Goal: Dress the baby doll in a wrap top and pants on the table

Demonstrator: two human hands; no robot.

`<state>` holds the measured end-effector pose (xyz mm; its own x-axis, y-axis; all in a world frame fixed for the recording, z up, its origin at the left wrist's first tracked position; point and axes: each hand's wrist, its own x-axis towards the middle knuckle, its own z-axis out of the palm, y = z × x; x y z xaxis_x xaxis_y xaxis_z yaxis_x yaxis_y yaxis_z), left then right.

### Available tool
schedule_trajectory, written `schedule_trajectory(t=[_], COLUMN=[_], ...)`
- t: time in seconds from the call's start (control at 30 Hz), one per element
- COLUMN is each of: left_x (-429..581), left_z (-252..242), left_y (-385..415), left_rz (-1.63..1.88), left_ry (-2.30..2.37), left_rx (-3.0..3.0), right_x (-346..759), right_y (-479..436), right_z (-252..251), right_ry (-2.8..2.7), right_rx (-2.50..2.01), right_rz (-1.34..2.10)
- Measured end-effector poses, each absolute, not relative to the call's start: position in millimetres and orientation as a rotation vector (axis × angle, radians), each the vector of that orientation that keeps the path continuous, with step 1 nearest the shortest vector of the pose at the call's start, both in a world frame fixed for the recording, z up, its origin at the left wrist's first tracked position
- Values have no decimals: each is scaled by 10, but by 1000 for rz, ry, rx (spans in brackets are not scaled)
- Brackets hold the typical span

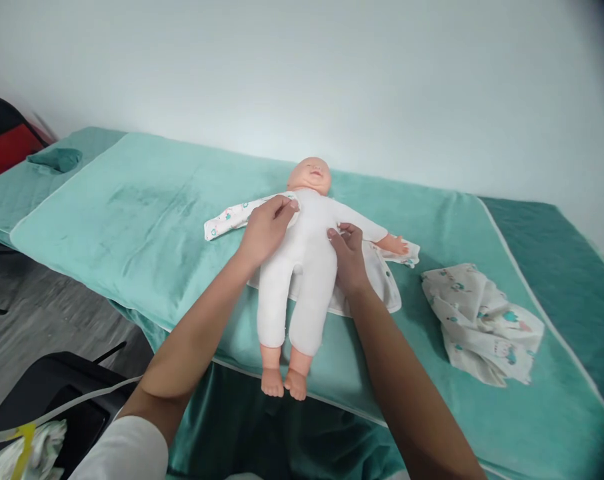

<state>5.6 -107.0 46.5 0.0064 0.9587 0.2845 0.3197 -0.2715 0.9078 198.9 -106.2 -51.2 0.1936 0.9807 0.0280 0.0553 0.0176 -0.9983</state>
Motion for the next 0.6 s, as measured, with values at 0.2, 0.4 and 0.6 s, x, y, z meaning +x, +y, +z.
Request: schedule_trajectory(t=[0.2,0.4,0.6], left_x=[-412,-1101,-1437], left_z=[454,-210,-478], left_y=[-1374,-1153,-901], left_rz=[1112,630,409], left_ry=[1406,2207,2273], left_rx=[1634,2039,2237], right_x=[1991,1993,1978], right_y=[-1060,-1063,-1064], right_z=[-534,-537,-520], right_ry=[-1076,-1020,-992], right_rx=[-1267,-1218,-1197], right_rz=[1051,1071,1082])
